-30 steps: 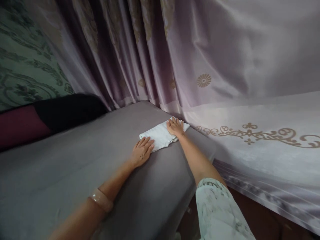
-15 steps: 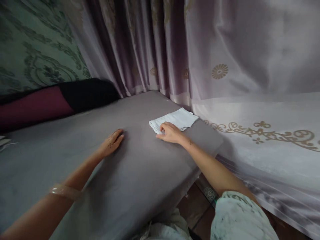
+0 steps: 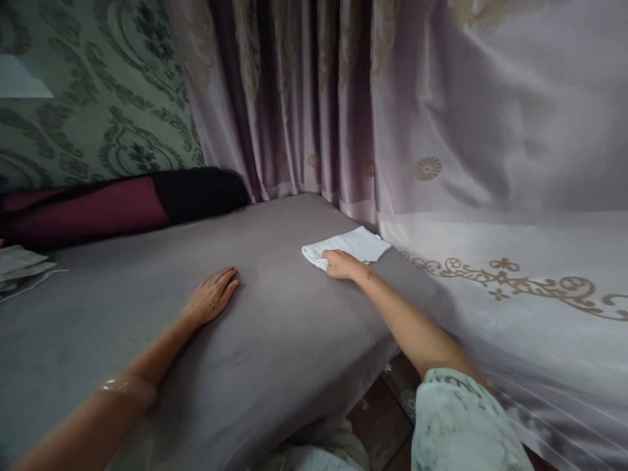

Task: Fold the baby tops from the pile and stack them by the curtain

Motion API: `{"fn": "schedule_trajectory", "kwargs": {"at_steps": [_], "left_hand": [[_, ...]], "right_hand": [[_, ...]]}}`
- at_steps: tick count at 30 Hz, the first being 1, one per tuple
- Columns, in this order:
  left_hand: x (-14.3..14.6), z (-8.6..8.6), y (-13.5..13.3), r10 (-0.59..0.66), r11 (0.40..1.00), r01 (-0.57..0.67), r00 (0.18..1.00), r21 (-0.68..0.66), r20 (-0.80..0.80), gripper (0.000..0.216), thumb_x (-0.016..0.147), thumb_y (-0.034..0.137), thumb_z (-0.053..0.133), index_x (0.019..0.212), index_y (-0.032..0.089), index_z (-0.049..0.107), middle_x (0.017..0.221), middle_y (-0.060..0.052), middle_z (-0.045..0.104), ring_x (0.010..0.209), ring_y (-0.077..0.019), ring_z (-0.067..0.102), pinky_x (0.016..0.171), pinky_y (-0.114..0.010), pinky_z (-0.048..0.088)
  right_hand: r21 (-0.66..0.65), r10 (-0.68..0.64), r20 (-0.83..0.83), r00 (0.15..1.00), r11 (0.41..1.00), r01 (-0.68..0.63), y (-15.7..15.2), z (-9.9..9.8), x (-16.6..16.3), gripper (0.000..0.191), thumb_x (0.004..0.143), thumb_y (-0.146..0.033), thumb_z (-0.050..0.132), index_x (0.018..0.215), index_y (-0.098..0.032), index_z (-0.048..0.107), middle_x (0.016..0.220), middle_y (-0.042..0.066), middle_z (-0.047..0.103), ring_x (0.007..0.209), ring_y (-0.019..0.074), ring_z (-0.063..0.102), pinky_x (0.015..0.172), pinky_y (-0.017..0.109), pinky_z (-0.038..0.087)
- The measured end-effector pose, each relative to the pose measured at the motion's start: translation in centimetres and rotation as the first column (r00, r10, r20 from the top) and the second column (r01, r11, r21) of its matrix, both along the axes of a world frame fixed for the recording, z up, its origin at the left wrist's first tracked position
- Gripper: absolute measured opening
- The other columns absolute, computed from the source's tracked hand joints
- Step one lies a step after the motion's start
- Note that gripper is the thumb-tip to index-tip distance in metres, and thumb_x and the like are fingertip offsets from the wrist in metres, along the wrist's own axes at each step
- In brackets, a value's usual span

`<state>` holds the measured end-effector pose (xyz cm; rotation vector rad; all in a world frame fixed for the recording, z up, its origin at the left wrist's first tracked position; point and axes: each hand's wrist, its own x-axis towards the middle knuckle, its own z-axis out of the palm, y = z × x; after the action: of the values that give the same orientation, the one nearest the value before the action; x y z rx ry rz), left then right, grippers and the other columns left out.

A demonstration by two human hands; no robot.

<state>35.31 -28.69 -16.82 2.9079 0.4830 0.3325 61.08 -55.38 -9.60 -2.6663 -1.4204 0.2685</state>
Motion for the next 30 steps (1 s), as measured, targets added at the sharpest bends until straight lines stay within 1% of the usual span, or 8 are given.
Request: {"fn": "schedule_trajectory", "kwargs": {"at_steps": [4,6,10,13,15,19,23,30], "left_hand": [[-0.1,0.2,-0.2,0.003,1.0,-0.003,1.0,0.001,0.004,0.053,0.097,0.042,0.024,0.134,0.012,0.049,0.143,-0.015,0.048,0.134,-0.0262,0.043,0.111,-0.044,0.032],[-0.1,0.3,-0.3,0.0,1.0,0.0,1.0,0.007,0.014,0.053,0.097,0.041,0.024,0.133,0.012,0.049,0.143,-0.015,0.048,0.134,-0.0262,0.043,0.111,-0.043,0.032],[-0.1,0.3,-0.3,-0.007,1.0,0.007,1.0,0.018,0.02,0.053,0.097,0.041,0.024,0.133,0.011,0.05,0.142,-0.016,0.049,0.134,-0.0269,0.043,0.111,-0.044,0.032],[0.0,0.2,-0.2,-0.007,0.999,0.007,1.0,0.032,0.005,0.053,0.098,0.04,0.024,0.133,0.011,0.049,0.143,-0.015,0.049,0.134,-0.0261,0.043,0.111,-0.044,0.033],[0.0,0.2,-0.3,0.0,0.999,0.0,1.0,0.046,-0.007,0.052,0.098,0.04,0.025,0.134,0.011,0.049,0.143,-0.014,0.049,0.135,-0.0253,0.042,0.112,-0.042,0.033],[0.0,0.2,-0.3,0.019,0.997,-0.017,1.0,0.07,-0.025,0.051,0.099,0.039,0.024,0.134,0.013,0.049,0.143,-0.013,0.049,0.135,-0.0241,0.042,0.112,-0.041,0.033],[0.1,0.1,-0.3,0.015,0.996,-0.013,0.999,0.085,-0.028,0.051,0.099,0.04,0.023,0.135,0.013,0.048,0.143,-0.013,0.049,0.135,-0.0243,0.042,0.112,-0.042,0.032],[0.0,0.2,-0.3,0.011,0.997,-0.009,0.999,0.078,-0.03,0.051,0.098,0.039,0.024,0.135,0.013,0.049,0.143,-0.013,0.049,0.135,-0.0238,0.042,0.113,-0.042,0.033]], "right_hand": [[0.004,-0.089,-0.271,0.958,0.996,0.093,0.4,1.3,1.8,0.035,0.076,-0.004,0.046,0.1,-0.019,0.067,0.085,0.0,0.07,0.063,0.0103,0.058,0.057,0.019,0.037],[0.016,-0.119,-0.291,0.949,0.991,0.13,0.6,1.5,2.2,0.033,0.076,-0.005,0.046,0.096,-0.018,0.069,0.085,0.0,0.07,0.063,0.0102,0.058,0.058,0.019,0.039],[0.121,-0.051,-0.095,0.994,0.991,0.063,1.4,0.7,1.4,0.036,0.083,-0.008,0.046,0.109,-0.018,0.068,0.111,0.006,0.069,0.1,0.0164,0.061,0.087,0.025,0.043],[0.152,0.009,0.074,0.997,0.988,-0.02,2.3,-1.0,-0.1,0.044,0.091,-0.023,0.046,0.135,-0.02,0.052,0.145,0.009,0.046,0.133,0.0213,0.04,0.111,0.038,0.027],[0.127,0.021,0.111,0.994,0.991,-0.035,2.9,-2.3,-0.9,0.052,0.096,-0.035,0.038,0.145,-0.017,0.039,0.155,0.011,0.031,0.143,0.0236,0.024,0.115,0.045,0.017],[0.038,0.018,0.104,0.994,0.999,-0.022,3.5,-4.3,-1.7,0.062,0.098,-0.042,0.022,0.151,-0.012,0.024,0.158,0.012,0.021,0.146,0.024,0.015,0.117,0.047,0.011],[-0.012,0.022,0.082,0.996,1.0,-0.021,3.6,-4.0,-1.5,0.064,0.097,-0.044,0.02,0.152,-0.011,0.021,0.159,0.012,0.018,0.146,0.0237,0.014,0.117,0.047,0.012],[0.08,-0.012,0.106,0.994,0.997,0.004,5.3,-2.9,-1.6,0.059,0.1,-0.042,0.01,0.141,-0.016,0.045,0.152,0.011,0.036,0.143,0.0228,0.023,0.116,0.05,0.008]]}}
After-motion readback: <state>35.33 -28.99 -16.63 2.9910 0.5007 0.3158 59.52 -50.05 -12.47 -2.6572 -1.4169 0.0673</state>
